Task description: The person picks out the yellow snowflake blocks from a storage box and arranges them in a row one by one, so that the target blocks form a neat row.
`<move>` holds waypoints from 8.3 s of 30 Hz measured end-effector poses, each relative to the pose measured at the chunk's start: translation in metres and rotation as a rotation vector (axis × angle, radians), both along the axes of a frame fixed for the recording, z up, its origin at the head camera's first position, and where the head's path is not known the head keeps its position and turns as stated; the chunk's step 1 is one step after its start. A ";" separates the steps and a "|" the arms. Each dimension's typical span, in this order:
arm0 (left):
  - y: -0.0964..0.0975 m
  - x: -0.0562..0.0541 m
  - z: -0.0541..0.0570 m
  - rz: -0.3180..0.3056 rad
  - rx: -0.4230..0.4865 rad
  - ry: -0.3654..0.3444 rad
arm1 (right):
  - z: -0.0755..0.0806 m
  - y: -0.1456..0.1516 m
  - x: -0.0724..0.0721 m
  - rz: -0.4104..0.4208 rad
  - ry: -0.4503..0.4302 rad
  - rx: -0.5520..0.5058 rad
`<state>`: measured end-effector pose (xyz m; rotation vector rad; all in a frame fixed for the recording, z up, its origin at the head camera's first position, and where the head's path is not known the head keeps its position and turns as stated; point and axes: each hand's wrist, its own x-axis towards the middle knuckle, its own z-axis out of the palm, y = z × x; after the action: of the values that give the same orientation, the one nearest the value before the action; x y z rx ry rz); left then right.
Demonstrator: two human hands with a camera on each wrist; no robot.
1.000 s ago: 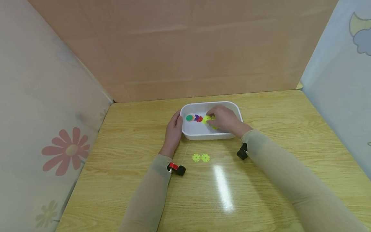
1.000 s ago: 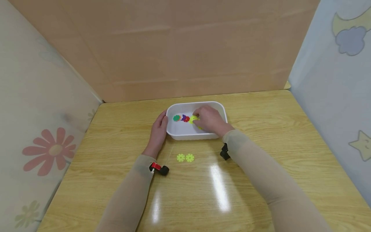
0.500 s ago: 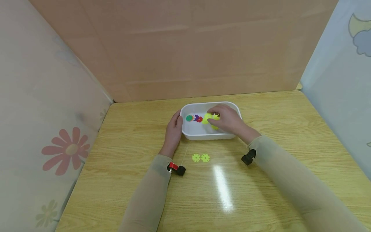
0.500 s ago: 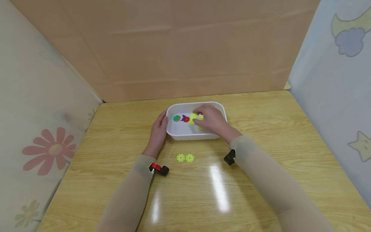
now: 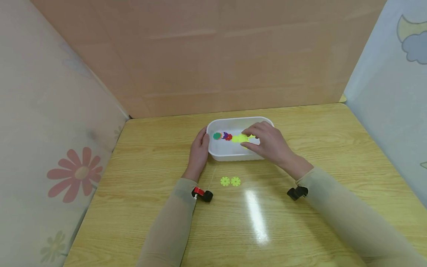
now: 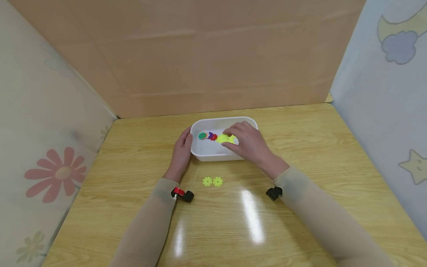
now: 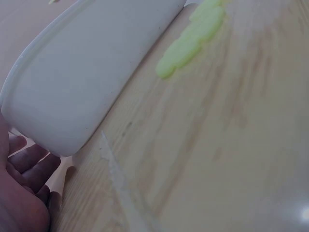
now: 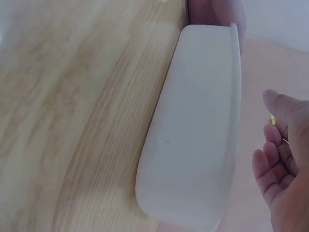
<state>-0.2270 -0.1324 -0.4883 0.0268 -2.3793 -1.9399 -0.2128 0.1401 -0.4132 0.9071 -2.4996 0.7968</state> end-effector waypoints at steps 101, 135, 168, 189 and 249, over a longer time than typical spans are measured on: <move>0.003 0.002 0.007 0.003 -0.035 -0.014 | 0.015 0.012 0.054 0.041 -0.252 0.046; 0.003 0.002 0.005 0.018 -0.032 -0.028 | -0.003 -0.017 -0.052 -0.060 -0.473 0.121; 0.002 0.002 0.003 0.009 -0.030 -0.025 | -0.035 -0.026 -0.071 -0.047 -0.482 0.261; 0.000 0.004 0.005 0.013 -0.035 -0.023 | -0.035 -0.030 -0.071 -0.053 -0.481 0.189; 0.005 0.001 0.003 0.001 -0.024 -0.011 | 0.014 0.015 0.019 0.010 0.143 0.004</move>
<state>-0.2262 -0.1279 -0.4853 0.0375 -2.4086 -1.9151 -0.1941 0.1548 -0.3994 0.9440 -2.3759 0.7040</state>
